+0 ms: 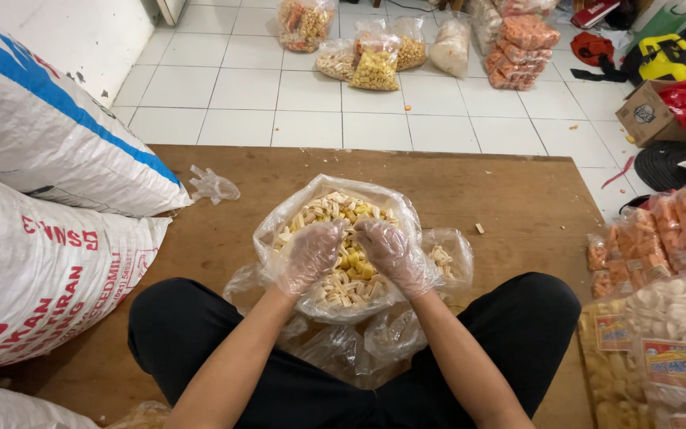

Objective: Sorting and inspecting snacks in a large plastic bag by hand

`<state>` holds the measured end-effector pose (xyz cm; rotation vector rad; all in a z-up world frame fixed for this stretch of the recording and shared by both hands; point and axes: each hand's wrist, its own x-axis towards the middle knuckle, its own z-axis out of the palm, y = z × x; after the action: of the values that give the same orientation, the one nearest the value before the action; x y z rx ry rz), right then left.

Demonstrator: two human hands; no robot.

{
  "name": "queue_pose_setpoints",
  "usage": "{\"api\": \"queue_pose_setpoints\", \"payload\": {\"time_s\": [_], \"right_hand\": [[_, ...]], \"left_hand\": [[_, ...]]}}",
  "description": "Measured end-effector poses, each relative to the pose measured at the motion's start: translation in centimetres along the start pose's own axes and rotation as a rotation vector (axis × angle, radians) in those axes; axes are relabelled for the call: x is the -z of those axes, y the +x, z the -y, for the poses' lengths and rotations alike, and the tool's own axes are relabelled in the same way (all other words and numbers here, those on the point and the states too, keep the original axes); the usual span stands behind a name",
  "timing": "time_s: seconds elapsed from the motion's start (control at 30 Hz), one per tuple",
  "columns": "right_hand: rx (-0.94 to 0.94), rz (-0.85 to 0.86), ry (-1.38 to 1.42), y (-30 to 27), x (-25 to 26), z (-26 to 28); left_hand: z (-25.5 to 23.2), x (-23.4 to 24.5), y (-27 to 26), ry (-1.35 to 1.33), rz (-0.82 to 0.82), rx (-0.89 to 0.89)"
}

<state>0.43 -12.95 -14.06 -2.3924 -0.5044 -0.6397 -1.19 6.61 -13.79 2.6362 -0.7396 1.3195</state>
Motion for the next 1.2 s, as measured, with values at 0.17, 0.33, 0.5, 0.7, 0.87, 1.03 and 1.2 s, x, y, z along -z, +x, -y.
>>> {"api": "queue_pose_setpoints", "payload": {"time_s": [0.17, 0.33, 0.5, 0.7, 0.87, 1.03, 1.2], "right_hand": [[0.217, -0.295, -0.169, -0.5, -3.5, -3.0], [0.264, -0.357, -0.197, -1.1, -4.2, -2.8], [0.234, -0.342, -0.12, 0.1, 1.2, -0.1], [0.209, -0.3, -0.213, 1.8, 14.3, 5.7], [-0.208, 0.021, -0.22, 1.9, 21.8, 2.4], [-0.35, -0.005, -0.303, -0.2, 24.3, -2.6], [-0.451, 0.03, -0.231, -1.1, 25.9, -4.0]], "left_hand": [[-0.5, 0.5, -1.6, -0.24, 0.421, 0.23], [-0.3, -4.0, -3.8, -0.362, 0.429, 0.357], [-0.3, 0.8, 0.0, -0.274, 0.139, 0.058], [-2.8, 4.7, 7.1, -0.573, 0.506, 0.316], [-8.2, 2.9, 13.7, -0.727, 0.327, 0.262], [-13.9, -3.7, 16.3, -0.264, 0.295, -0.191], [-19.1, -14.2, 17.3, -0.477, 0.282, -0.145]]}}
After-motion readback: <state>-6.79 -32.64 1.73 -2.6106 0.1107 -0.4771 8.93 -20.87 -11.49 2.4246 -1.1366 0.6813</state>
